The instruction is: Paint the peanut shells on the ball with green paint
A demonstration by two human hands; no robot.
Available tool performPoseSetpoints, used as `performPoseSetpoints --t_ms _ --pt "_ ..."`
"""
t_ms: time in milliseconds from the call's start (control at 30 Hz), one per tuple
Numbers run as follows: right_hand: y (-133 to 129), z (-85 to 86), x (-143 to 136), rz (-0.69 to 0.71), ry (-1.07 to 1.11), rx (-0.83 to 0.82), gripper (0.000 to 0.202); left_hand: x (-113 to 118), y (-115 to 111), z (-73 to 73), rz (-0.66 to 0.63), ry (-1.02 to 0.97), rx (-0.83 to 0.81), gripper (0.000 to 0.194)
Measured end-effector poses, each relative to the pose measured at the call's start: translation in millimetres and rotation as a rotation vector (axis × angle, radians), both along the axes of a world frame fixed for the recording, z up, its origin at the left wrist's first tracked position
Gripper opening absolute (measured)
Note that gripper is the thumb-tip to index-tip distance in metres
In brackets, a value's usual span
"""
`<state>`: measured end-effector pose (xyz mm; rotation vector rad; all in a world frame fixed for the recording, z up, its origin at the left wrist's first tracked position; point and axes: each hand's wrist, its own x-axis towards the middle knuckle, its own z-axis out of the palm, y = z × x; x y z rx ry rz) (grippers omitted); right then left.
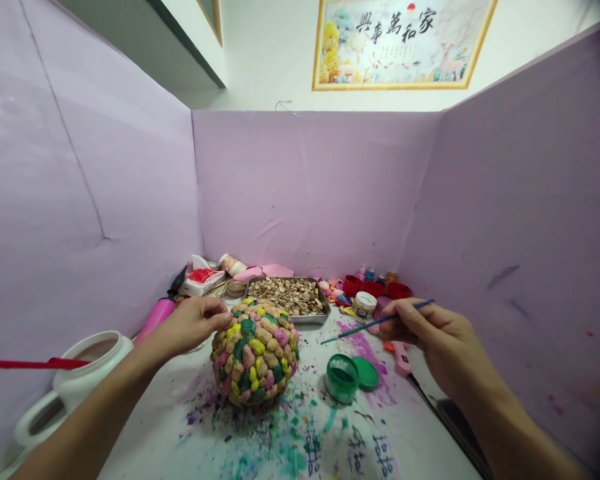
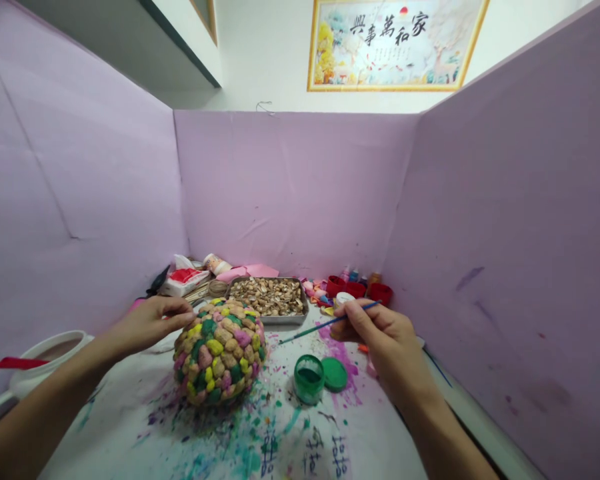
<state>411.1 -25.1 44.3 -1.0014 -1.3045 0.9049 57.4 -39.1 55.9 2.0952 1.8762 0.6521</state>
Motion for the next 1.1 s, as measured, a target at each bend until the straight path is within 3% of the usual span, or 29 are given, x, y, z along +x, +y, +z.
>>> performPoseSetpoints --t_ms 167,333,1100 --pt "-16.3 -9.9 -34.4 0.096 0.173 0.106 0.034 2.2 -0.5 -1.7 -0.003 0.007 0.008 0.036" --pt "-24.0 -14.4 -52.3 0.082 0.040 0.183 0.035 2.0 -0.8 -0.9 -0.003 -0.007 0.001 0.034" --pt "-24.5 -14.7 -58.0 0.056 -0.130 0.262 0.032 -0.6 1.9 -4.1 -0.010 0.013 0.012 0.035"
